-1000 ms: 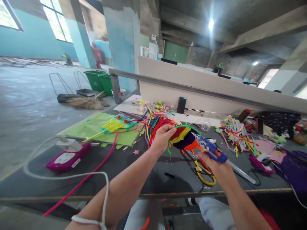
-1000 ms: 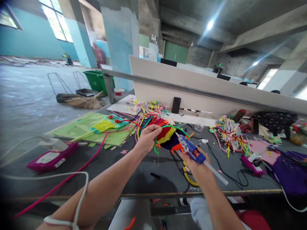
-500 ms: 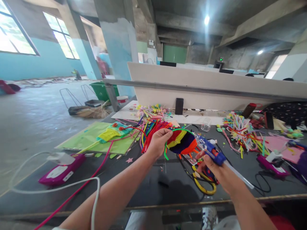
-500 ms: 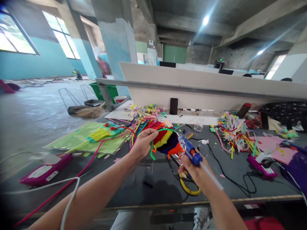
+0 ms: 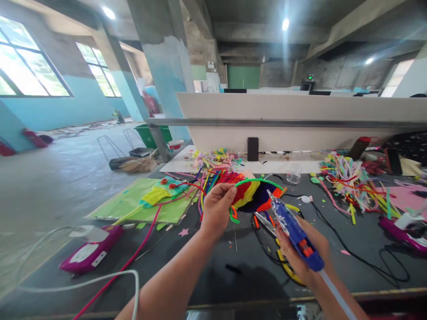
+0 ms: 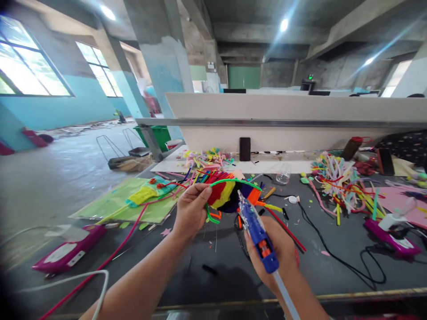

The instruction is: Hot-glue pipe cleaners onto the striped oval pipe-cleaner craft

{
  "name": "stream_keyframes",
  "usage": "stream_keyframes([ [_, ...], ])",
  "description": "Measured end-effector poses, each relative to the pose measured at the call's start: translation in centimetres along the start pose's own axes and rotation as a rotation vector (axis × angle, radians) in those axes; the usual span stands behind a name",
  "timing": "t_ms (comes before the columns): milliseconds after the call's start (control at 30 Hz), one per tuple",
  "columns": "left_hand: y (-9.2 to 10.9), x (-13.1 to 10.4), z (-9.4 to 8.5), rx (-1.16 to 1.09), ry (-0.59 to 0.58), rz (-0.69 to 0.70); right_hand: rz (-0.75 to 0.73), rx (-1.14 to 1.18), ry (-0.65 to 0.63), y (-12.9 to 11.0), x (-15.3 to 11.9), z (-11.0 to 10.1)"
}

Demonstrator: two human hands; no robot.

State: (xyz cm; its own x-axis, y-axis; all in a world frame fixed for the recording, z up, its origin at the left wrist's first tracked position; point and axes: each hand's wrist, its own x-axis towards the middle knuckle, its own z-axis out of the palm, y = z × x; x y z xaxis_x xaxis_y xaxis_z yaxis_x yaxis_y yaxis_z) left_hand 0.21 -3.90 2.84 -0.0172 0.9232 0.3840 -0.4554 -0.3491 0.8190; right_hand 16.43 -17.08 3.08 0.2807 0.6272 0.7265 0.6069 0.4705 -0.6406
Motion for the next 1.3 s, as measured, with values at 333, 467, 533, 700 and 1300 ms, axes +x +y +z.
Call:
stream_keyframes([
  [333, -0.6, -1.6, 0.8, 0.111, -0.049, 0.036, -0.161, -0.126, -0.052, -0.1, -0.8, 0.4],
  [467, -0.8, -1.9, 0.8, 0.114, -0.049, 0.026, -0.173, -0.12, -0.052, 0.3, -0.7, 0.2],
  [533, -0.7, -1.9, 0.8, 0.123, -0.056, 0.024, -0.185, -0.122, -0.05, 0.6, -0.6, 0.1],
  [700, -0.6, -2.1, 0.7, 0.131, -0.07, 0.034, -0.201, -0.117, -0.046, 0.8, -0.7, 0.3],
  [1300, 0.5, -2.8, 1.0, 0.166, -0.197, 0.09, -0.261, -0.308, -0.104, 0.8, -1.6, 0.8],
])
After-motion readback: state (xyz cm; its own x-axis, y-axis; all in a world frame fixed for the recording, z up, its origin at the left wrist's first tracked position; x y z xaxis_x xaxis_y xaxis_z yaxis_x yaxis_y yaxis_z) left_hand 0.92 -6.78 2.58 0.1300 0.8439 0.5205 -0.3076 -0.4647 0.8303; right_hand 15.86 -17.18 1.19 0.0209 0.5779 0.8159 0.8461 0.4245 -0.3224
